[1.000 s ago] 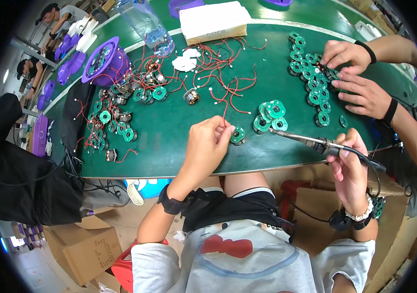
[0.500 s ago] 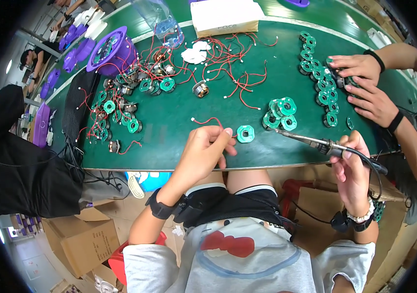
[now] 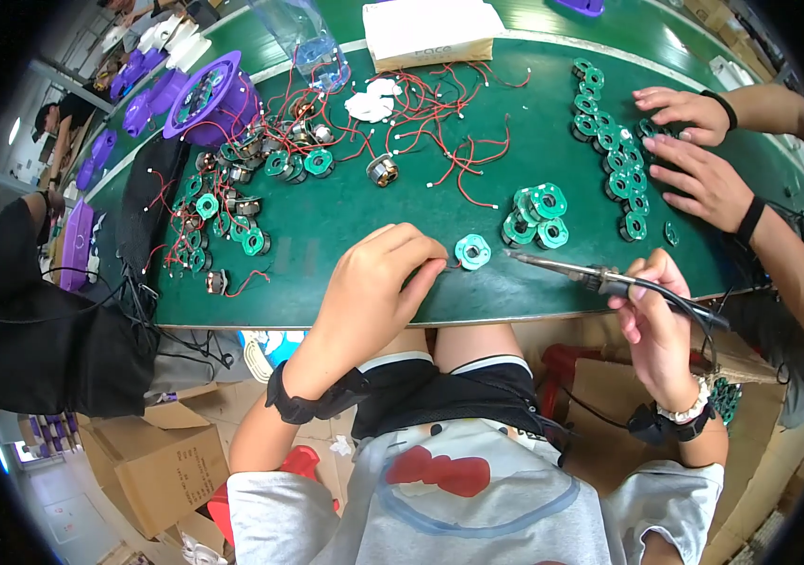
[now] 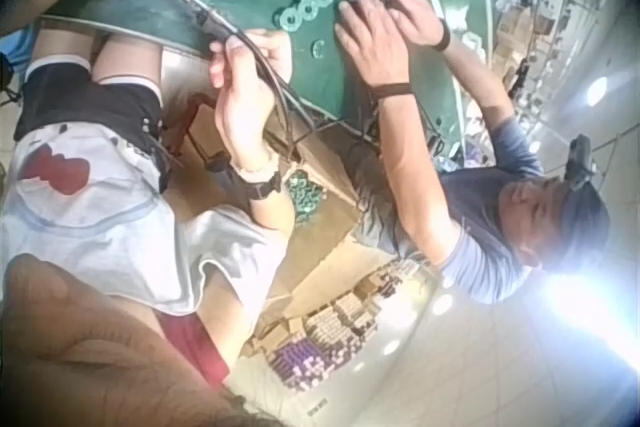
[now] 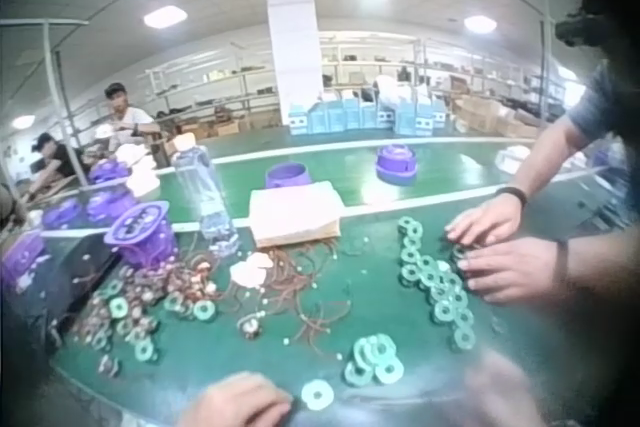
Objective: Soldering wires to circular electronic components on a factory workbench.
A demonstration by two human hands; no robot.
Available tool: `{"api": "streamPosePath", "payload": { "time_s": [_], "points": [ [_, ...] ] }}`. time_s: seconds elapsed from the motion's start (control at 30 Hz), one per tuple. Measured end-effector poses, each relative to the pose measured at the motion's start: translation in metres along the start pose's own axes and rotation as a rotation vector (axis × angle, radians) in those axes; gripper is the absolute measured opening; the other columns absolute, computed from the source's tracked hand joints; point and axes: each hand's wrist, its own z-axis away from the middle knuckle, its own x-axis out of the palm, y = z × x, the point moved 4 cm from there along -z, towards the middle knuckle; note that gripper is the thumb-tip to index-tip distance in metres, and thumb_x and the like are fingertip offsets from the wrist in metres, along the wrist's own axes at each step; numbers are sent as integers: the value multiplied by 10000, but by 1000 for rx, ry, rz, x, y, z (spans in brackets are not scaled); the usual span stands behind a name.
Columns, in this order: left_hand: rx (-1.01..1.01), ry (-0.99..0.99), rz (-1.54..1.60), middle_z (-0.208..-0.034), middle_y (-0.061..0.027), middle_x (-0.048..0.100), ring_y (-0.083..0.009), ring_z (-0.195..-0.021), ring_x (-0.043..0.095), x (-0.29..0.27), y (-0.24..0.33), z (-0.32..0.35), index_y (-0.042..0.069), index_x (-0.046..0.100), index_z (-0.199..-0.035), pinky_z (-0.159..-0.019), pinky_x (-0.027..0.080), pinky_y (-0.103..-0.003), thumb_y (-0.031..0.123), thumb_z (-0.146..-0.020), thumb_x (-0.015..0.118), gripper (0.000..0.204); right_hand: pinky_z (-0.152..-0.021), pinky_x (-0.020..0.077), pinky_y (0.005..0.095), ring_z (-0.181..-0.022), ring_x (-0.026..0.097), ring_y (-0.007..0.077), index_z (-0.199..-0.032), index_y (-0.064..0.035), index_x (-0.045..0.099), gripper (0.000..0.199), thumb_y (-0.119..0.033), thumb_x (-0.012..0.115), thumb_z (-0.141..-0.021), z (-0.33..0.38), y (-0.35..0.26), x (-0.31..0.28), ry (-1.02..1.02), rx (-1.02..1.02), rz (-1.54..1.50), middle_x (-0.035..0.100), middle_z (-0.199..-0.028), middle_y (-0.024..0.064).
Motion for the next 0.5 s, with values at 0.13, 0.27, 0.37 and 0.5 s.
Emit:
{"api": "streamPosePath", "payload": {
  "time_s": [0.13, 0.27, 0.37, 0.5],
  "points": [
    [-132, -4, 25, -626, -68, 508, -175, -559, 468, 6, -4, -2, 2, 565, -724, -485, 358, -274, 79, -729, 602, 85, -369, 326, 147, -470, 459, 54, -761, -68, 384, 126, 5, 486, -769, -2, 2, 3, -3, 30, 5, 472, -664, 39],
    [-176, 34, -12, -516, -58, 450, -139, -511, 433, 19, -9, -8, 4, 561, -664, -433, 302, -280, 155, -742, 605, 176, -371, 321, 145, -457, 431, 46, -751, -71, 376, 128, -25, 490, -784, -5, -1, 2, 12, -2, 26, 473, -654, 41],
    [-393, 16, 103, -509, -63, 455, -136, -463, 414, 26, -15, -8, 3, 554, -660, -427, 304, -292, 166, -748, 605, 192, -374, 315, 144, -455, 417, 42, -748, -73, 370, 133, -45, 491, -795, -3, -5, -1, 23, 0, 43, 478, -663, 47],
    [-381, -7, 55, -510, -57, 450, -135, -425, 379, 27, -10, -10, 3, 553, -671, -415, 291, -283, 177, -753, 604, 199, -374, 315, 144, -453, 412, 44, -754, -75, 368, 132, -46, 490, -796, -4, -9, -2, 16, -21, 27, 478, -675, 50]
  ]
}}
